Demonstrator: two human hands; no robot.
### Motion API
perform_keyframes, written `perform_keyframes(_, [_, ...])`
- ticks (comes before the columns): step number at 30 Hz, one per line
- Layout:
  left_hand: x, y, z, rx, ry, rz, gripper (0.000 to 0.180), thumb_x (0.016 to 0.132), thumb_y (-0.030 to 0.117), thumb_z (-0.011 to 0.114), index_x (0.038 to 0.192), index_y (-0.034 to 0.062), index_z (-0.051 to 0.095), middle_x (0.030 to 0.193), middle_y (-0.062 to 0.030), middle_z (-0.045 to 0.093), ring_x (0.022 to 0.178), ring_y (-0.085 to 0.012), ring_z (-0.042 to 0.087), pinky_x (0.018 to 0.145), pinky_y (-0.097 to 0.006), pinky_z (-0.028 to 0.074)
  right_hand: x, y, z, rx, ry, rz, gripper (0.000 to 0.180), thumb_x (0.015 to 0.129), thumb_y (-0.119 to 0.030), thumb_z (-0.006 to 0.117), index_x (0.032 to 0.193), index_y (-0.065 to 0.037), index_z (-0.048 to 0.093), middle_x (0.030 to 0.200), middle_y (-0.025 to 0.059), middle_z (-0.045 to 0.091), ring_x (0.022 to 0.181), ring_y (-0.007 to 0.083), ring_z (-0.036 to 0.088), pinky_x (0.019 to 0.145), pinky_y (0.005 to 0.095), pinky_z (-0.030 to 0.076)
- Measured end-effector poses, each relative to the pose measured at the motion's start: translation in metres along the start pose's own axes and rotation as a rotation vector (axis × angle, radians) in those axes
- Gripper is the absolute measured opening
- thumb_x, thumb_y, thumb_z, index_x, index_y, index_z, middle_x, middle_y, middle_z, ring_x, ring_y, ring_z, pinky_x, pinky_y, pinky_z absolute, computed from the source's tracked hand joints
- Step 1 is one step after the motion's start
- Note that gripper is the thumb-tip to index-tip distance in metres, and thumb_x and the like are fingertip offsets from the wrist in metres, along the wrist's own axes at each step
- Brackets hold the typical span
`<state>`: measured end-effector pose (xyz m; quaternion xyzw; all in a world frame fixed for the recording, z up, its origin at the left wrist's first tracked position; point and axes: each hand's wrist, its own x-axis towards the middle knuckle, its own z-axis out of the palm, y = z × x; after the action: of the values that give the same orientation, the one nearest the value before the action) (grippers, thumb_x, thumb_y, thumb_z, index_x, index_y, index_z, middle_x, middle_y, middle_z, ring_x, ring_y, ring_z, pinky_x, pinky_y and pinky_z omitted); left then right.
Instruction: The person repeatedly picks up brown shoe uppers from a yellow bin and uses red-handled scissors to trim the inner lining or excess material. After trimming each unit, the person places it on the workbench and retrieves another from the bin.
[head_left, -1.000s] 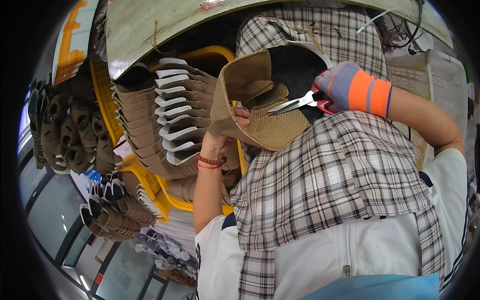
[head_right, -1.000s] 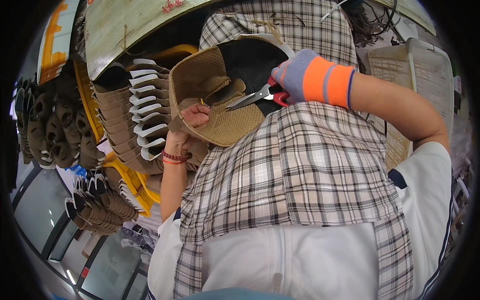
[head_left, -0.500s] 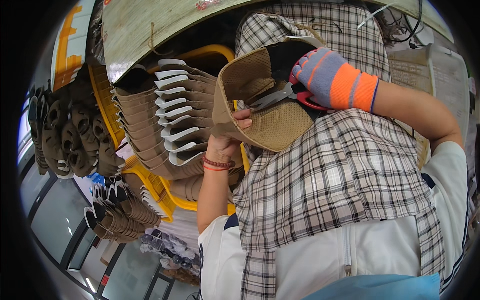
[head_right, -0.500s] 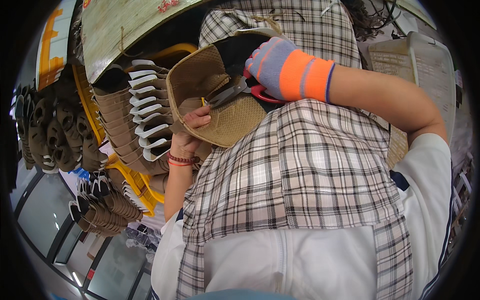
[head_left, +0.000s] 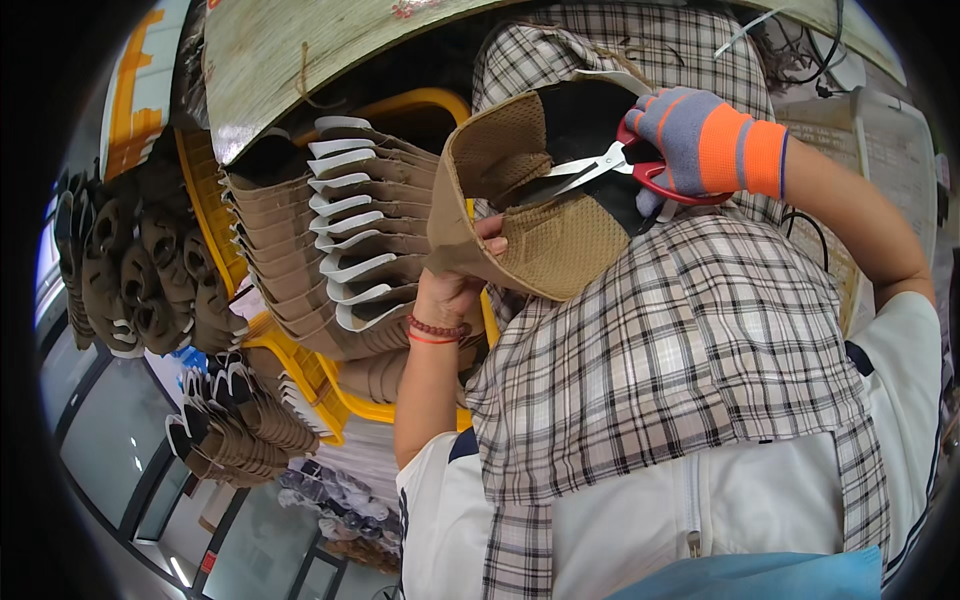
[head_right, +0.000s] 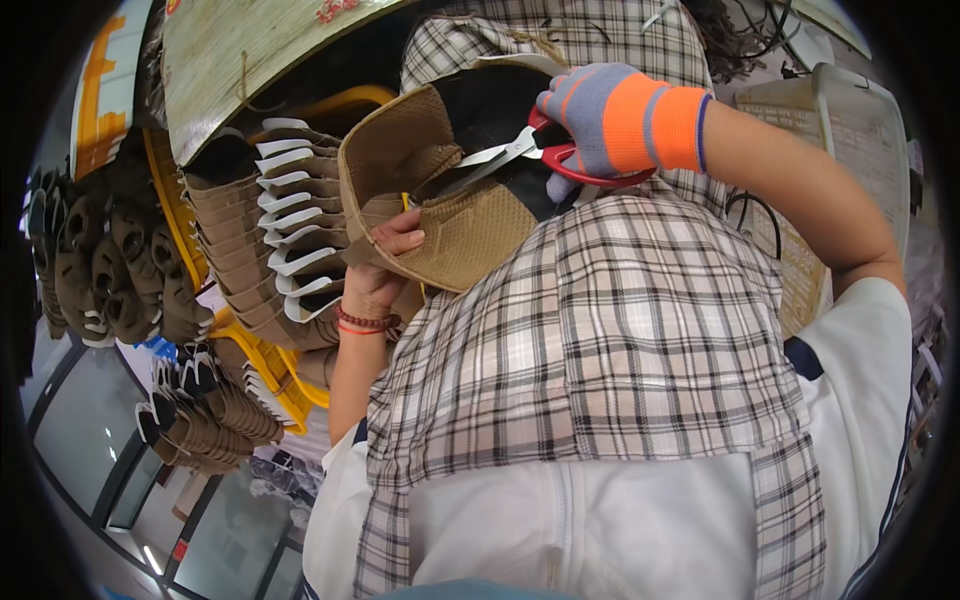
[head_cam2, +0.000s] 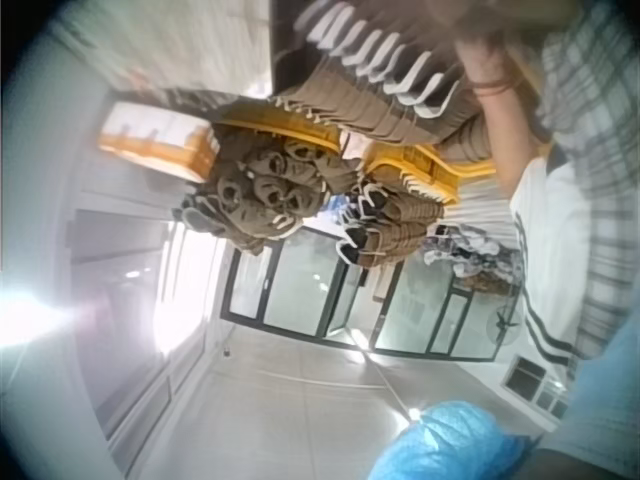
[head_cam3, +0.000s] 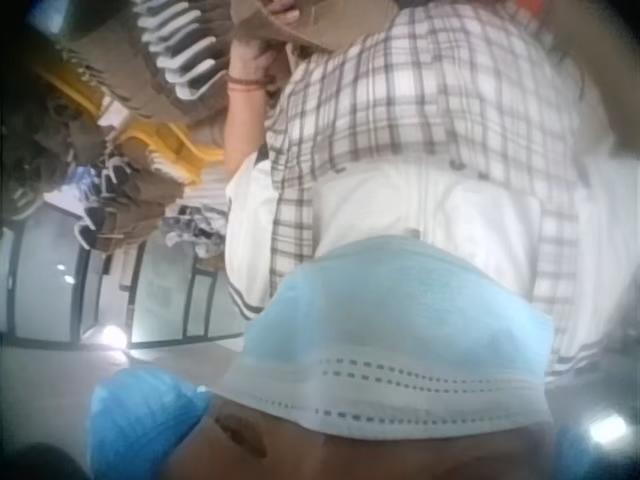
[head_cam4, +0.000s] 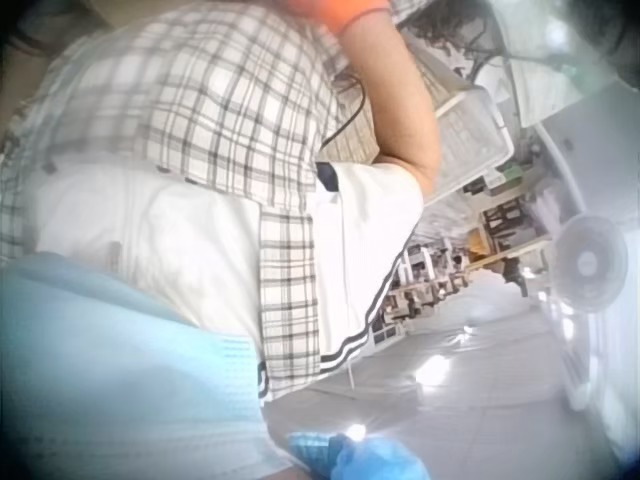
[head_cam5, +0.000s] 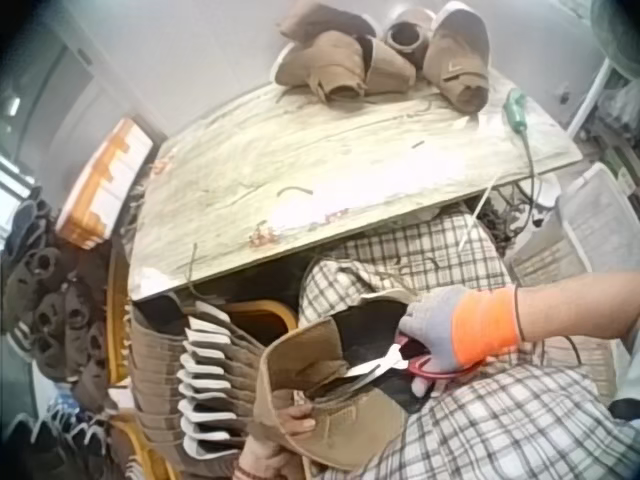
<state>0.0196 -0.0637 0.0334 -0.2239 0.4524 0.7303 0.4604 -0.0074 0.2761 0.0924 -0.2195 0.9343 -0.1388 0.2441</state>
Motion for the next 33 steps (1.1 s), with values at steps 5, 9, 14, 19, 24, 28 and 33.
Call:
perform_keyframes(5, [0.003, -0.004, -0.004, 0.004, -0.008, 0.032, 0.044, 0.080, -0.003, 0.060, 0.124, -0.0092, 0.054, 0.120, -0.0158, 0.062, 0.107, -0.0227, 0.062, 0.098, -0.030, 0.046, 0.017, -0.011, 0.005, -0.128, -0.078, -0.078, 0.072, 0.065, -0.065, 0.070, 0.102, -0.004, 0.065, 0.090, 0.0114, 0.066, 0.089, 0.0282, 0.064, 0.073, 0.0371, 0.053])
perform_keyframes(9, [0.002, -0.003, -0.002, -0.050, 0.010, 0.018, 0.043, 0.080, -0.006, 0.058, 0.123, -0.0067, 0.056, 0.119, -0.0148, 0.063, 0.108, -0.0231, 0.061, 0.098, -0.031, 0.046, 0.025, -0.016, 0.007, -0.145, -0.122, -0.111, 0.070, 0.069, -0.067, 0.067, 0.098, -0.004, 0.067, 0.078, 0.0111, 0.067, 0.074, 0.0274, 0.068, 0.061, 0.0362, 0.054])
perform_keyframes(14, [0.007, -0.012, -0.014, -0.088, 0.037, 0.031, 0.041, 0.080, -0.007, 0.058, 0.121, -0.0057, 0.058, 0.118, -0.0158, 0.063, 0.107, -0.0241, 0.062, 0.098, -0.032, 0.047, 0.028, -0.027, -0.003, -0.033, -0.244, -0.033, 0.073, 0.066, -0.068, 0.069, 0.094, -0.001, 0.066, 0.080, 0.0121, 0.066, 0.076, 0.0278, 0.066, 0.063, 0.0363, 0.054])
perform_keyframes(19, [0.008, -0.010, -0.011, -0.210, 0.115, 0.004, 0.042, 0.068, -0.012, 0.075, 0.107, -0.0022, 0.065, 0.103, -0.0103, 0.065, 0.096, -0.0227, 0.062, 0.088, -0.037, 0.054, 0.027, -0.031, -0.007, -0.041, -0.240, -0.034, 0.072, 0.067, -0.074, 0.064, 0.091, -0.007, 0.071, 0.068, 0.0115, 0.067, 0.066, 0.0291, 0.067, 0.059, 0.0370, 0.054])
perform_keyframes(24, [0.008, -0.010, -0.010, -0.219, 0.101, -0.001, 0.041, 0.068, -0.012, 0.075, 0.107, -0.0022, 0.065, 0.103, -0.0102, 0.065, 0.096, -0.0228, 0.063, 0.088, -0.037, 0.054, 0.026, -0.038, -0.019, 0.015, -0.350, 0.032, 0.073, 0.065, -0.077, 0.063, 0.078, -0.005, 0.072, 0.067, 0.0121, 0.066, 0.066, 0.0301, 0.067, 0.059, 0.0379, 0.053])
perform_keyframes(28, [0.007, -0.007, -0.007, -0.180, 0.103, -0.006, 0.040, 0.068, -0.010, 0.075, 0.106, -0.0022, 0.065, 0.104, -0.0103, 0.065, 0.095, -0.0228, 0.063, 0.088, -0.037, 0.054, 0.028, -0.039, -0.023, 0.017, -0.389, 0.056, 0.076, 0.065, -0.079, 0.062, 0.074, -0.004, 0.071, 0.066, 0.0121, 0.065, 0.065, 0.0297, 0.066, 0.059, 0.0388, 0.052])
perform_keyframes(33, [0.006, -0.004, -0.009, -0.142, 0.124, -0.016, 0.039, 0.069, -0.009, 0.076, 0.105, -0.0024, 0.065, 0.105, -0.0108, 0.066, 0.095, -0.0227, 0.063, 0.087, -0.037, 0.054, 0.031, -0.032, -0.020, 0.112, -0.467, 0.065, 0.079, 0.064, -0.081, 0.060, 0.079, -0.004, 0.070, 0.066, 0.0112, 0.065, 0.065, 0.0285, 0.066, 0.058, 0.0383, 0.053])
